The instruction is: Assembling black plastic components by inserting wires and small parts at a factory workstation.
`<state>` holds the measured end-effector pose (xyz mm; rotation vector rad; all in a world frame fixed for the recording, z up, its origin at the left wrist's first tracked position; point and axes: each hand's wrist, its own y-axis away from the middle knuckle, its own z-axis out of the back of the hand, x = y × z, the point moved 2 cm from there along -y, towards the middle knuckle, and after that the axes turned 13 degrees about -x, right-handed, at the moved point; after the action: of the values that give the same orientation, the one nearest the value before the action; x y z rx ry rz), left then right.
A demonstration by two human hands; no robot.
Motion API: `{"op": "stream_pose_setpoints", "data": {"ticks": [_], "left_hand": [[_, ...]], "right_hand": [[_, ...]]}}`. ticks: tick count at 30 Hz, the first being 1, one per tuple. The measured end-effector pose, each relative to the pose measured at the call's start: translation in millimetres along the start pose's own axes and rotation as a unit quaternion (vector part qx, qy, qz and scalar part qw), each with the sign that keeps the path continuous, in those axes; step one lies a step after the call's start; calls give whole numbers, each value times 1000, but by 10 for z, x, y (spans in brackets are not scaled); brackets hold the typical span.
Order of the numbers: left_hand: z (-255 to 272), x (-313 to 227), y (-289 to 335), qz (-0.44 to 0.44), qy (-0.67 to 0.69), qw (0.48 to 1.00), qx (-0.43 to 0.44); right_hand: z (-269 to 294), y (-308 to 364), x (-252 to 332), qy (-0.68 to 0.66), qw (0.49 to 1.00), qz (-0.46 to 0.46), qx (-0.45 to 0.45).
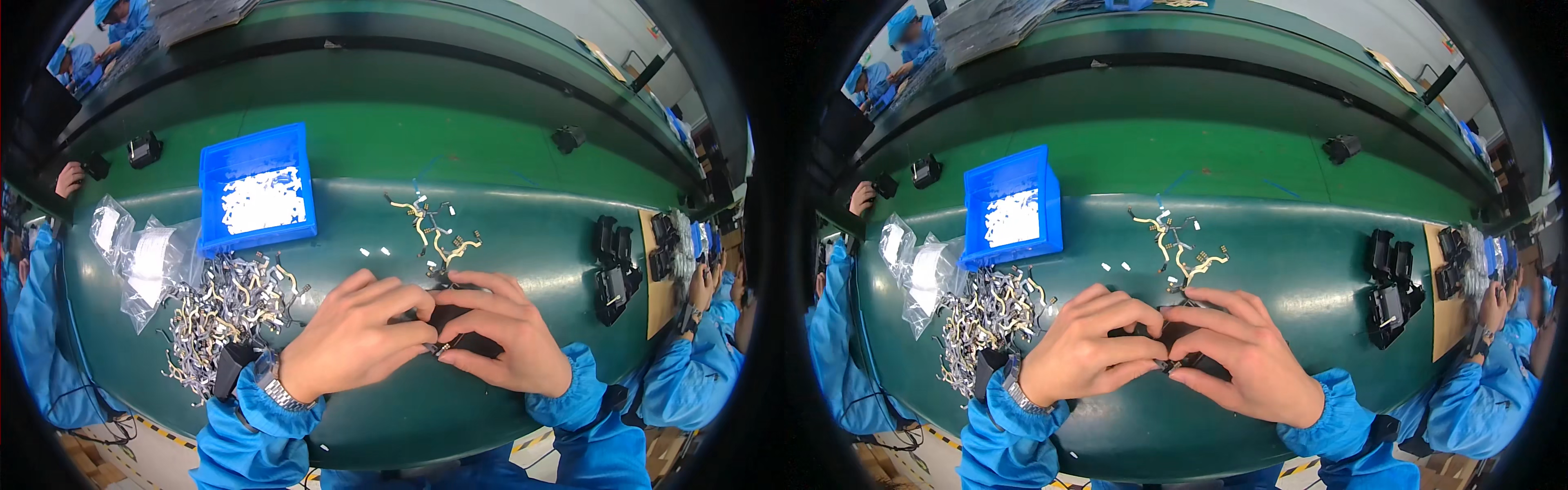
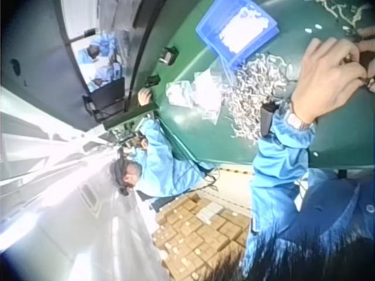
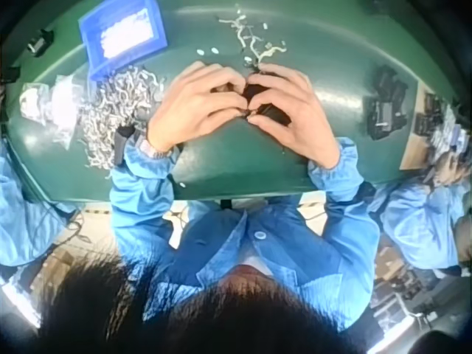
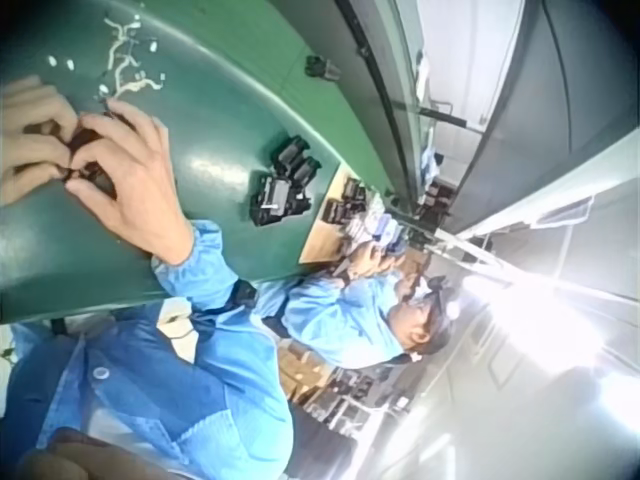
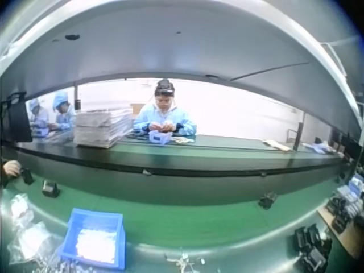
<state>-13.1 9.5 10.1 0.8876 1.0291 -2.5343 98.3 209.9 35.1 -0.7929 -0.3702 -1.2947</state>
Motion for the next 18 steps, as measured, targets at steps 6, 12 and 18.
{"op": "stream_pose_setpoints", "data": {"ticks": [6,12,18], "left_hand": [[32,-23,7,11,-8,1000,14],[68,1,-23,35,33,999,23],[53,-9,-27,13,21,1000,17]], "right_hand": [[5,11,44,-4,1000,1,-25],[7,8,22,15,999,15,-44],[-5,32,80,60,995,40,-63]]}}
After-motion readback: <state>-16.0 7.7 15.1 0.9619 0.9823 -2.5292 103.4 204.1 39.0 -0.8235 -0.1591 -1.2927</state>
